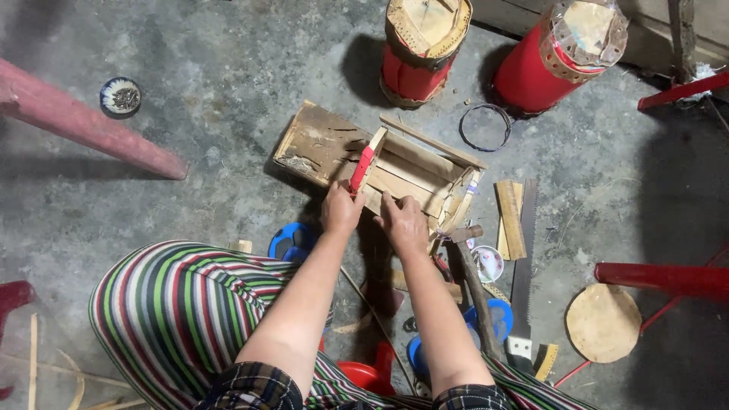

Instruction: The person is fitting and securing wooden slats into a frame using a small hammer and a hand tool to ensure a proper fit.

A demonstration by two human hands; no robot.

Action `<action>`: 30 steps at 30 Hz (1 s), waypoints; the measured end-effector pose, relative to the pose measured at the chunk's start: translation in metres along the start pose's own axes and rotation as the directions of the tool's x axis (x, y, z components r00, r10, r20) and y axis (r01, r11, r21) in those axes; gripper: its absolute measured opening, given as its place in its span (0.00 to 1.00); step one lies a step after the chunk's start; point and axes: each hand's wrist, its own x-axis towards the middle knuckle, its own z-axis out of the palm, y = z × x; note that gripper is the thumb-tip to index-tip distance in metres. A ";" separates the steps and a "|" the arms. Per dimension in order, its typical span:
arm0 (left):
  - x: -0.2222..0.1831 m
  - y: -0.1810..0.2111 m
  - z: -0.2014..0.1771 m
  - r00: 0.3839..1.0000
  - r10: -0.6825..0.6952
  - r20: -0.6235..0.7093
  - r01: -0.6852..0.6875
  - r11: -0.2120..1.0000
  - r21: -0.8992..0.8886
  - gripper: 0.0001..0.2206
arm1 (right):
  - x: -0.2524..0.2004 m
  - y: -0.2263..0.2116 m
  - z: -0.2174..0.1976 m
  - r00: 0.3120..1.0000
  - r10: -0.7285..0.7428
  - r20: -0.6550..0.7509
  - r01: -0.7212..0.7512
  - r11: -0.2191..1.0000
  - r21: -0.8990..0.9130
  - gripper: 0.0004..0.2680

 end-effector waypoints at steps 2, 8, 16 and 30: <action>0.000 -0.001 0.004 1.000 0.008 -0.022 -0.008 1.000 -0.024 0.18 | 0.000 0.010 0.019 0.993 -0.065 -0.102 0.061 0.997 -0.049 0.24; 0.003 -0.010 0.015 0.998 0.039 -0.050 -0.040 0.999 -0.021 0.19 | -0.006 0.023 0.031 0.967 -0.159 -0.199 0.132 0.981 -0.145 0.25; 0.012 -0.020 0.034 0.992 0.081 -0.101 -0.086 0.995 -0.042 0.19 | -0.011 0.033 0.052 0.959 -0.125 -0.254 0.092 0.986 -0.138 0.22; 0.014 -0.033 0.054 0.933 0.239 -0.268 -0.246 0.969 0.009 0.15 | -0.038 0.095 0.024 0.652 0.048 -0.756 -0.008 0.998 0.056 0.15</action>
